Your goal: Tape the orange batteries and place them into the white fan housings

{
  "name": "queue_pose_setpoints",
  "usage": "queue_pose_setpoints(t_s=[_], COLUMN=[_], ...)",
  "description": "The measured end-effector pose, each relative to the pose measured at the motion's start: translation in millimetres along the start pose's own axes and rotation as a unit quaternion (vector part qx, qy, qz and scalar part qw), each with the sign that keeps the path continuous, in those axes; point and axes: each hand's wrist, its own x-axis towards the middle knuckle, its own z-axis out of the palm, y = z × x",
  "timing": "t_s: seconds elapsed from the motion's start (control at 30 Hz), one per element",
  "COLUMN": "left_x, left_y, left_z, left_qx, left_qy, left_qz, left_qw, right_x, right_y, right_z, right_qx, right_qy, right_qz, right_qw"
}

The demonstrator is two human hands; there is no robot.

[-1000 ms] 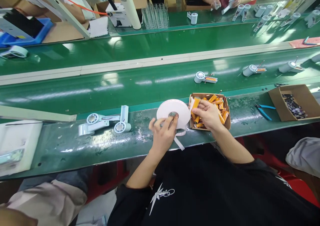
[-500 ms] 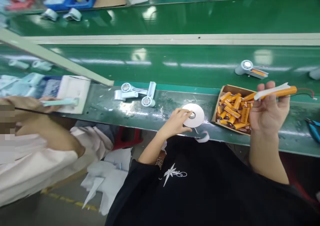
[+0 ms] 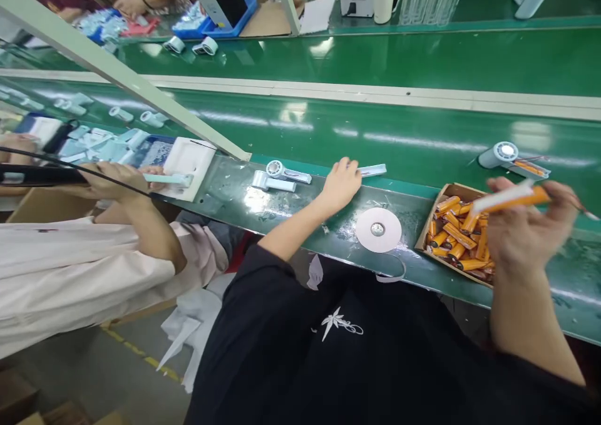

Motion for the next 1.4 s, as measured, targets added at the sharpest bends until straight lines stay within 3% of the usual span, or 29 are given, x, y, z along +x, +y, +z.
queue_pose_setpoints(t_s=[0.07, 0.13, 0.27, 0.43, 0.6, 0.9, 1.0, 1.13, 1.3, 1.4], left_x=[49, 91, 135, 137, 133, 133, 134, 135, 134, 135], left_y=[9, 9, -12, -27, -14, 6, 8, 13, 16, 20], left_z=[5.5, 8.3, 5.3, 0.3, 3.4, 3.9, 10.5, 19.7, 24.4, 24.7], left_qx=[-0.024, -0.073, -0.163, -0.197, -0.217, -0.242, -0.258, -0.277, -0.301, -0.309], left_qy=[-0.004, -0.043, -0.145, -0.138, -0.105, -0.085, -0.082, -0.074, -0.063, -0.057], left_qz=[0.057, 0.074, 0.085, 0.068, 0.037, 0.005, -0.013, -0.023, -0.019, -0.020], left_qw=[0.998, 0.994, 0.972, 0.968, 0.970, 0.967, 0.963, 0.958, 0.951, 0.949], right_x=[26, 52, 93, 113, 114, 108, 108, 120, 136, 139], right_y=[11, 25, 53, 90, 106, 104, 108, 111, 116, 120], right_z=[20, 38, 65, 97, 114, 118, 126, 119, 91, 87], right_qx=[0.020, 0.030, -0.016, -0.174, -0.384, -0.556, -0.579, -0.559, -0.495, -0.490], right_qy=[-0.033, -0.085, -0.188, -0.328, -0.440, -0.510, -0.527, -0.559, -0.552, -0.538], right_qz=[-0.009, 0.028, 0.069, 0.065, 0.027, -0.029, -0.028, -0.006, 0.048, 0.062], right_qw=[0.999, 0.996, 0.980, 0.926, 0.811, 0.656, 0.622, 0.612, 0.669, 0.683])
